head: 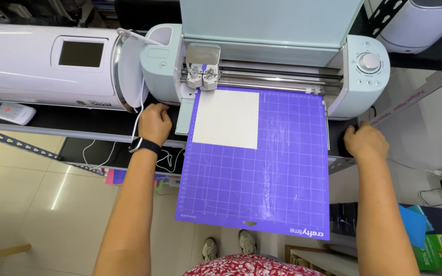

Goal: Operating a digital cutting machine to cut shapes from paper and peeling them from the mat

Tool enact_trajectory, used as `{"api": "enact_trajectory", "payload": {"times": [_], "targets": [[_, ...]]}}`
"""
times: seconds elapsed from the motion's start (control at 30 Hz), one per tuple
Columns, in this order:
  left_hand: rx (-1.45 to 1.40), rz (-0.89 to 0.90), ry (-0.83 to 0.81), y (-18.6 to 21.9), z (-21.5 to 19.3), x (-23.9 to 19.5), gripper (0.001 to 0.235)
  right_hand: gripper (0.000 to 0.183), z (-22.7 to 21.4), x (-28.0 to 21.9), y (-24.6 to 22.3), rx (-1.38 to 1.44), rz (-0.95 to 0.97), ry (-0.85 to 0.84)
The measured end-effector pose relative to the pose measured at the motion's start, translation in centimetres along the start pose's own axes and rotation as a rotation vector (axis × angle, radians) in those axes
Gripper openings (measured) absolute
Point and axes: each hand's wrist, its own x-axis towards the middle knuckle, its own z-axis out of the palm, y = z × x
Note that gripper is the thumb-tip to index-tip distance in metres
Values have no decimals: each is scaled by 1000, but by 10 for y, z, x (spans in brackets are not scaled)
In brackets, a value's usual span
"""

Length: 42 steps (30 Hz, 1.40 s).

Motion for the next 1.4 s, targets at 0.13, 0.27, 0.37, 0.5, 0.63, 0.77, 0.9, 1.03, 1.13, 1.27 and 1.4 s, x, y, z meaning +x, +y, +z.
{"api": "enact_trajectory", "payload": {"times": [0.13,0.27,0.37,0.5,0.63,0.77,0.9,1.03,1.13,1.27,1.4], "targets": [[72,-88,48,2,6,7,24,53,2,7,3,-12,4,-8],[134,-164,20,12,3,5,21,55,9,11,9,9,-24,40],[136,-177,22,8,10,6,20,48,13,13,12,7,-23,57],[141,-233,-3,16,6,5,23,50,1,0,2,-12,40,-13],[101,-208,8,10,7,6,21,49,1,0,2,-25,56,-15],[154,-221,2,11,9,5,17,49,1,-3,0,-29,31,8],[159,-226,15,10,9,4,15,49,1,-4,0,-20,24,13],[151,-221,35,8,11,4,15,47,1,-5,0,-15,33,3],[152,-238,9,10,9,4,14,49,-1,-6,-1,4,40,10],[146,-236,14,12,6,4,13,49,2,-2,1,-2,22,21],[158,-248,3,12,6,4,13,46,1,-2,0,-1,30,11]]}}
